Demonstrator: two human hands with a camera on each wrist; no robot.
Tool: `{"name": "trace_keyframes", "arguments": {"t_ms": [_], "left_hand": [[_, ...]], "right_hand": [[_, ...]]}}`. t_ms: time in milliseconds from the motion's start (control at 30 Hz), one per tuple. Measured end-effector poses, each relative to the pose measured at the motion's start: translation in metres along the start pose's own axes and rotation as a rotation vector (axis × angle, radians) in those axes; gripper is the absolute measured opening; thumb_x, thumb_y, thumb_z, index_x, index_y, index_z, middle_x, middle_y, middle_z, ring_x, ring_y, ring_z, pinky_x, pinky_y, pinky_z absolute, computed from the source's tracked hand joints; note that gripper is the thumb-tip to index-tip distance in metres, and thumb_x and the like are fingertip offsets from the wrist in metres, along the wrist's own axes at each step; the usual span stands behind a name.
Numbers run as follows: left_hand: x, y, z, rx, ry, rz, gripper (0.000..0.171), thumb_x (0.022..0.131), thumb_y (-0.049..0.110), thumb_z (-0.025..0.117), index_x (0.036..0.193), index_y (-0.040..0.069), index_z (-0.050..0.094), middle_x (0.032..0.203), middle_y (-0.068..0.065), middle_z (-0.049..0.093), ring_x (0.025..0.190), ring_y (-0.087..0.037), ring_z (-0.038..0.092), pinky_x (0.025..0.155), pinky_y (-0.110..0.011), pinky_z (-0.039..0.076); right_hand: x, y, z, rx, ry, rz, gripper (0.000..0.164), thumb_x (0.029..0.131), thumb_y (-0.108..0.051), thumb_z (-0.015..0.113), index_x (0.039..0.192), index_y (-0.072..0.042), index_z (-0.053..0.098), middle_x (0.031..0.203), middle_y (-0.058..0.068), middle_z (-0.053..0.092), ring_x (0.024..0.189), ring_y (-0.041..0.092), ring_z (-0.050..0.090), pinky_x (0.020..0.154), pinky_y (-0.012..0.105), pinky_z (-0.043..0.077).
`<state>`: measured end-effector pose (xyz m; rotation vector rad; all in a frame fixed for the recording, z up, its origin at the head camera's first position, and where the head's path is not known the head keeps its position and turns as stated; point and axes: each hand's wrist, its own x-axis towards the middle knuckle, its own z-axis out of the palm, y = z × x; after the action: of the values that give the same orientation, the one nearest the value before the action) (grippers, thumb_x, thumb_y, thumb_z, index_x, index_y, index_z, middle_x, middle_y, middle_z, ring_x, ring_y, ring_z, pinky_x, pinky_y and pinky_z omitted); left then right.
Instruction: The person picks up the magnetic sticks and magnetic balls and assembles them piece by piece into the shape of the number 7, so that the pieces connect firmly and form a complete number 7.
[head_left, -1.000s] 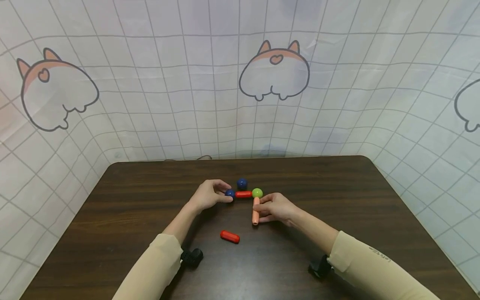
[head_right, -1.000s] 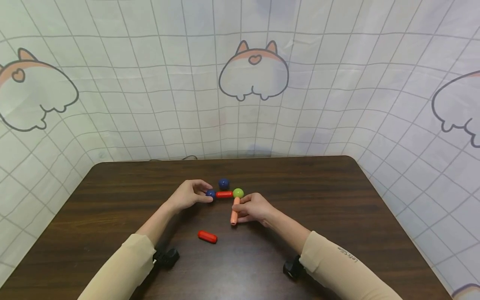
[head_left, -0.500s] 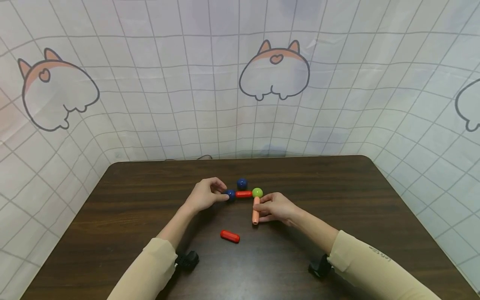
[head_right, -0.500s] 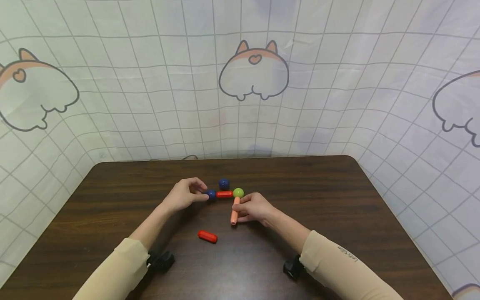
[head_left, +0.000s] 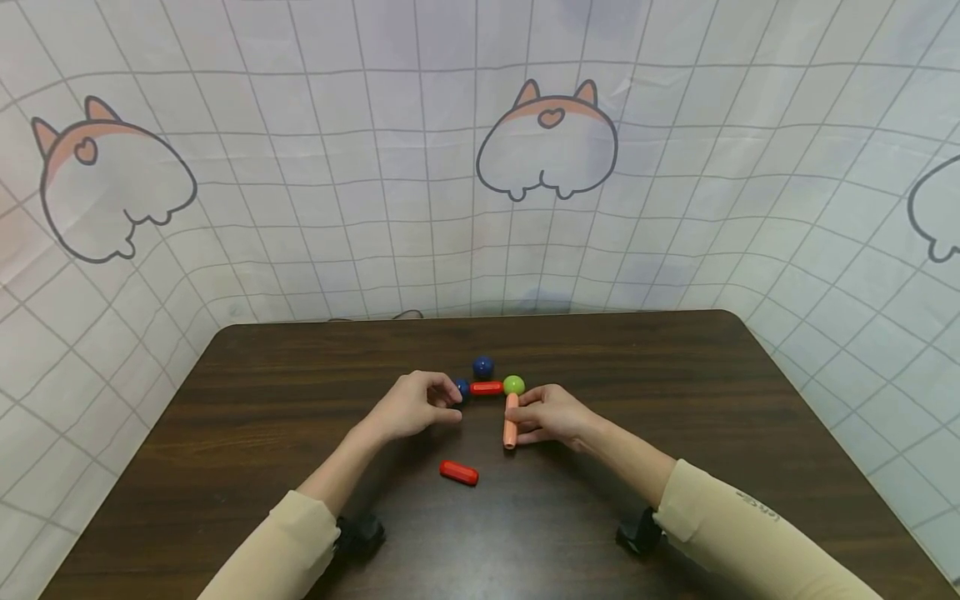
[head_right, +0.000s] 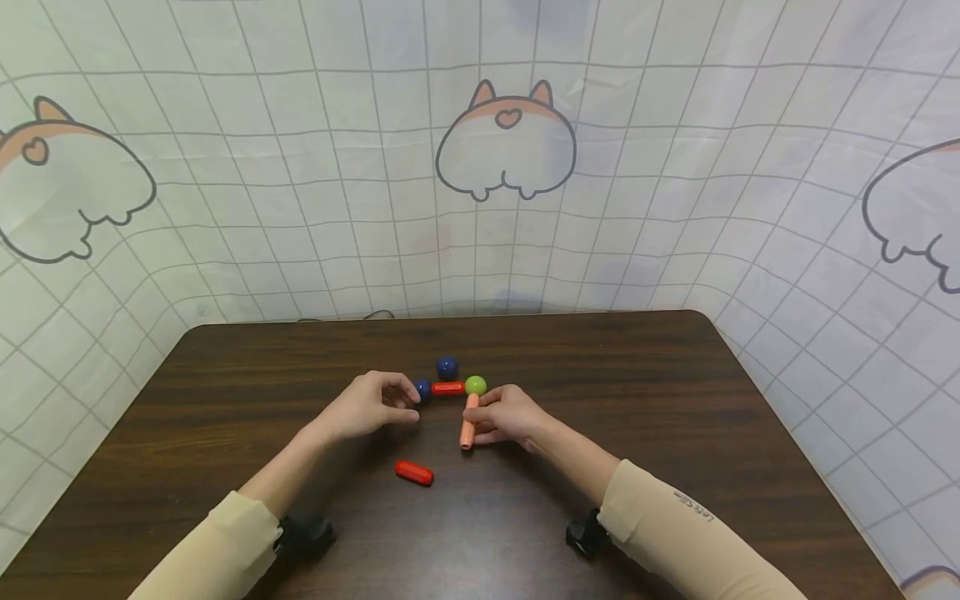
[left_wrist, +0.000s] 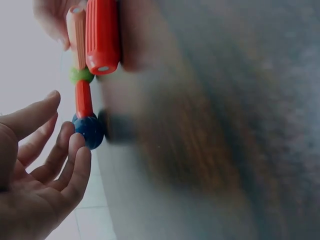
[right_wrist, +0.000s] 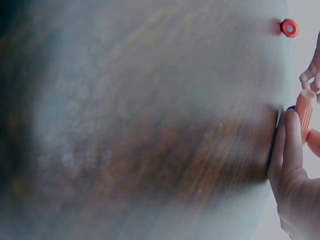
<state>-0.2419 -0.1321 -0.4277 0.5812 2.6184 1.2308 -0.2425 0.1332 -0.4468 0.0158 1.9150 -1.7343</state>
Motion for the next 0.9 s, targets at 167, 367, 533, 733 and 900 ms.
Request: {"name": "trace_keyframes", "arguments": {"t_ms": [167, 367, 533, 733, 900], "left_hand": [[-0.005, 0.003, 0.003, 0.022, -0.077, 0.015, 0.017, 0.087, 0.014, 0.084, 0.1, 0.008, 0.074, 0.089, 0.003, 0.067, 0.081, -0.016, 0.06, 0.072, -0.032, 0.051], [-0.011, 0.006, 0.009, 0.052, -0.19, 0.043, 0.02, 0.086, 0.017, 0.086, 0.101, 0.011, 0.074, 0.091, 0.002, 0.068, 0.084, -0.016, 0.06, 0.077, -0.034, 0.051], [-0.014, 0.007, 0.014, 0.089, -0.264, 0.062, 0.021, 0.085, 0.019, 0.087, 0.101, 0.011, 0.075, 0.093, 0.003, 0.069, 0.086, -0.013, 0.06, 0.079, -0.033, 0.051], [-0.017, 0.01, 0.016, 0.114, -0.305, 0.061, 0.024, 0.083, 0.023, 0.089, 0.101, 0.014, 0.076, 0.092, 0.004, 0.069, 0.089, -0.016, 0.061, 0.081, -0.034, 0.05], [-0.019, 0.012, 0.017, 0.136, -0.344, 0.067, 0.027, 0.082, 0.027, 0.09, 0.102, 0.017, 0.075, 0.092, 0.005, 0.069, 0.09, -0.017, 0.06, 0.082, -0.035, 0.049]], "right_hand": [[0.0, 0.0, 0.0, -0.008, 0.001, 0.002, 0.043, 0.099, -0.004, 0.067, 0.132, 0.017, 0.049, 0.113, 0.023, 0.066, 0.09, 0.023, 0.071, 0.079, 0.039, 0.059], [-0.001, 0.0, 0.0, -0.01, -0.006, -0.003, 0.043, 0.099, -0.004, 0.066, 0.133, 0.017, 0.049, 0.112, 0.022, 0.066, 0.09, 0.023, 0.071, 0.079, 0.038, 0.059], [-0.001, -0.001, 0.0, -0.009, -0.009, -0.005, 0.044, 0.099, -0.003, 0.066, 0.133, 0.018, 0.047, 0.114, 0.022, 0.064, 0.09, 0.022, 0.071, 0.08, 0.038, 0.059], [-0.001, -0.001, 0.0, -0.009, -0.008, -0.002, 0.045, 0.099, -0.003, 0.067, 0.133, 0.017, 0.047, 0.114, 0.022, 0.063, 0.09, 0.022, 0.071, 0.08, 0.038, 0.059], [-0.001, -0.001, 0.0, -0.01, -0.008, -0.002, 0.045, 0.099, -0.003, 0.067, 0.134, 0.017, 0.047, 0.114, 0.023, 0.063, 0.089, 0.022, 0.071, 0.08, 0.038, 0.059]]}}
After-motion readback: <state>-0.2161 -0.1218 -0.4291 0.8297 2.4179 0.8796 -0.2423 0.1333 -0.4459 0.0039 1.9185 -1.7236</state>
